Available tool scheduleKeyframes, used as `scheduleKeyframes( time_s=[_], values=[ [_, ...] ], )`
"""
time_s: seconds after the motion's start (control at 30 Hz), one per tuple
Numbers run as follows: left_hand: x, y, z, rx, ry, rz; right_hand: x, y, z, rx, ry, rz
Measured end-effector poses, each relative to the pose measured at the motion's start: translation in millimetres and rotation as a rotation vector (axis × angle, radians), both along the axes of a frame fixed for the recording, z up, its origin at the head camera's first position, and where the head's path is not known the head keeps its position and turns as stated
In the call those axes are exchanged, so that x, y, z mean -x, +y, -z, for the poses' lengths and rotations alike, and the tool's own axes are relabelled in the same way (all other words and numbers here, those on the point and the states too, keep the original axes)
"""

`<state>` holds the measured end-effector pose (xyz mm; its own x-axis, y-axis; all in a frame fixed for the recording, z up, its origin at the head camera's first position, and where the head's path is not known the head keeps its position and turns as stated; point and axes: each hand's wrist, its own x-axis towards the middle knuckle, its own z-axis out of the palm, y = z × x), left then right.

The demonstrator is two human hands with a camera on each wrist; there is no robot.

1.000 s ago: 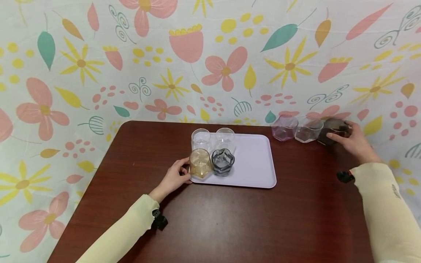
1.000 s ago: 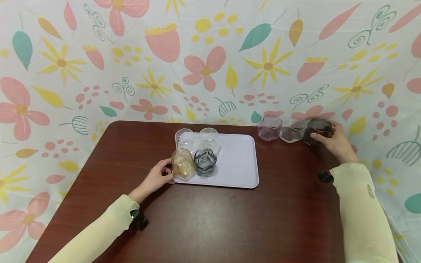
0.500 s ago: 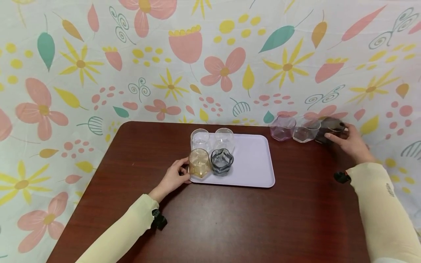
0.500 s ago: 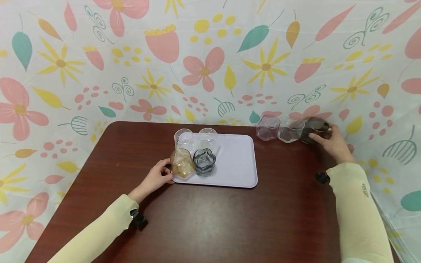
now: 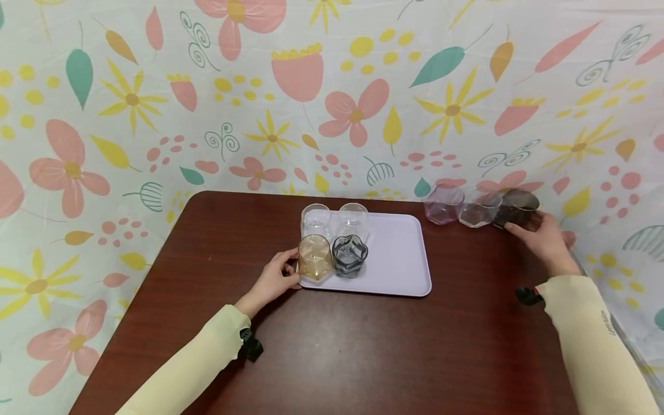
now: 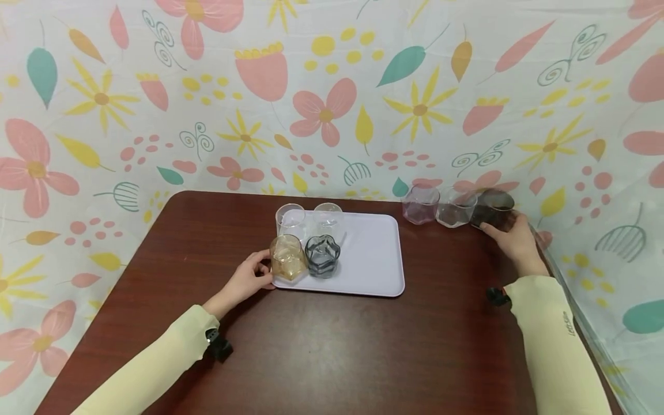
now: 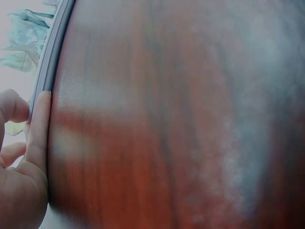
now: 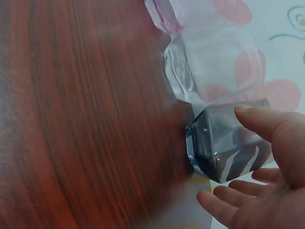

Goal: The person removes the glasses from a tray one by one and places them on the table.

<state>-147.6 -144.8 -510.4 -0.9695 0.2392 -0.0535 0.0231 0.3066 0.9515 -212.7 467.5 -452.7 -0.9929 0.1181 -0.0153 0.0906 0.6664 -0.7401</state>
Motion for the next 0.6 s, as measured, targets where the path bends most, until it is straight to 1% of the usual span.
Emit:
scheduleKeyframes(
  time_s=[0.13, 0.3, 0.43, 0.6],
  values=[
    [-1.0, -0.6, -1.0, 0.002, -0.002, 0.005, -10.2, -6.3, -0.8, 0.003, 0.006, 0.005],
    [-1.1, -0.6, -1.3, -0.003, 0.002, 0.008, -25.9, -15.3, -2.6, -0.026, -0.035, 0.028],
    [-0.6, -1.1, -1.7, -0.003, 0.007, 0.005, -37.3, -29.9, -7.8, -0.038, -0.054, 0.032],
    [-0.1, -1.0, -3.2, -0.007, 0.006, 0.011, -50.3, -49.2, -16.1, -0.056, -0.032, 0.029]
  ],
)
